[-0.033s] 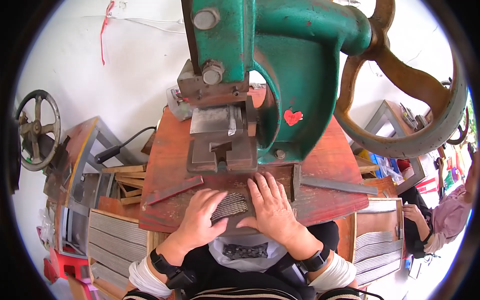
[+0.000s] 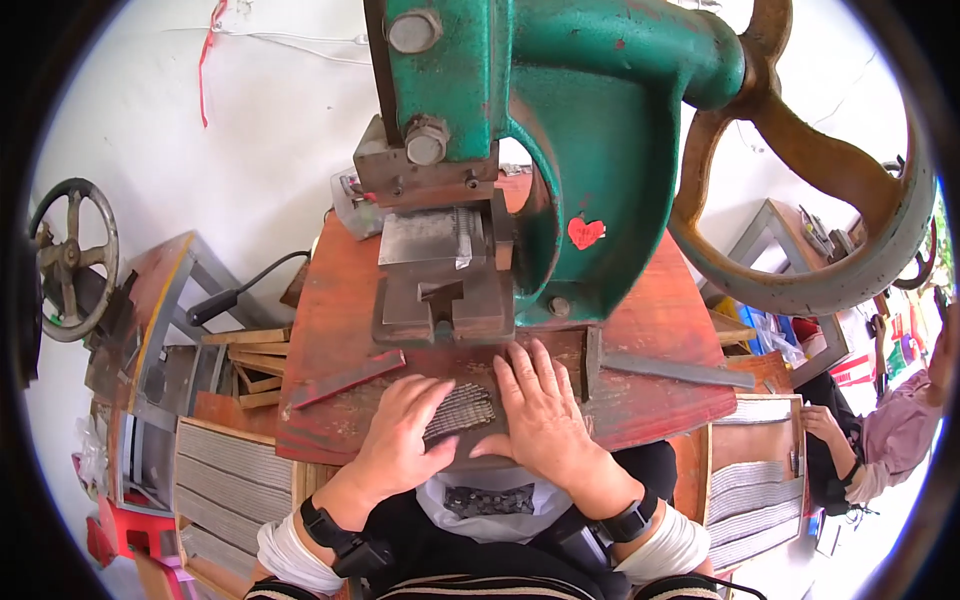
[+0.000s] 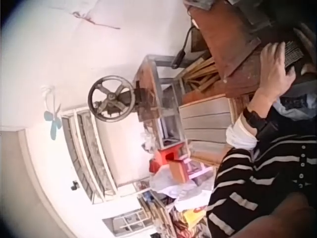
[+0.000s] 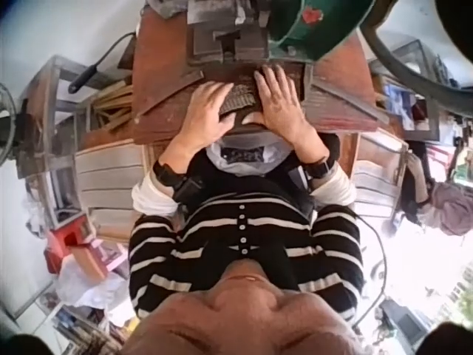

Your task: Joining and pressing small metal U-shaped components using a manual press machine.

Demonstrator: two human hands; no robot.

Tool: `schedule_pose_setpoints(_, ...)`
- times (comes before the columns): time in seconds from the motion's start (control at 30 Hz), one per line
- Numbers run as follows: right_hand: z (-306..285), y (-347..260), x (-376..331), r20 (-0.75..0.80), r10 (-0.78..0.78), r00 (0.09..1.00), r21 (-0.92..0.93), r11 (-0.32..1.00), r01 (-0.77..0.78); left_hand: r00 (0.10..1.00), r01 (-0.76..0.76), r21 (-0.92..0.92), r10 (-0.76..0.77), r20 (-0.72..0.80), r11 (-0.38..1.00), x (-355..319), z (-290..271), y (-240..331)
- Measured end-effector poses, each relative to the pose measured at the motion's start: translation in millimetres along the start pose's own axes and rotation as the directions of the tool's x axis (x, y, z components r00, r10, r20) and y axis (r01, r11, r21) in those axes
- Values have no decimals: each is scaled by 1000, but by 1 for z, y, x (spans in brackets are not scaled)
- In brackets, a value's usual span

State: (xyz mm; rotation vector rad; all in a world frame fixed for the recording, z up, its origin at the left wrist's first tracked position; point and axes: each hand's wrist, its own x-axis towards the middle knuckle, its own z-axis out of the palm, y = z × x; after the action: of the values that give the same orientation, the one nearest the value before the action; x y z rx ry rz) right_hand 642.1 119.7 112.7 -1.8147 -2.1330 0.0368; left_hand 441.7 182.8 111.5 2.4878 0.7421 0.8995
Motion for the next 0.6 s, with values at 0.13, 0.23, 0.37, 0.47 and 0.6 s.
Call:
schedule_pose_setpoints(0.13,-1,-12,7,131,-68,989,-66,995,77,1000,-2,-20,2,17,1000,-1,3,-6)
schedule_pose_setpoints(0.23,-14,-2,11,101,-76,992,149,987,60,999,-32,-42,32,-3,999,-2,2,-8)
schedule_pose_setpoints(0.37,-6,6,19,4,-218,976,472,861,190,997,77,-53,-76,19,996,-1,0,-6)
schedule_pose_setpoints(0.47,-4,4,23,-64,-232,970,460,856,235,990,136,-64,-137,-9,989,-6,-9,-5)
schedule_pose_setpoints(0.6,-2,6,20,-99,-253,963,438,857,270,992,80,-65,-86,-92,995,-11,-5,-10)
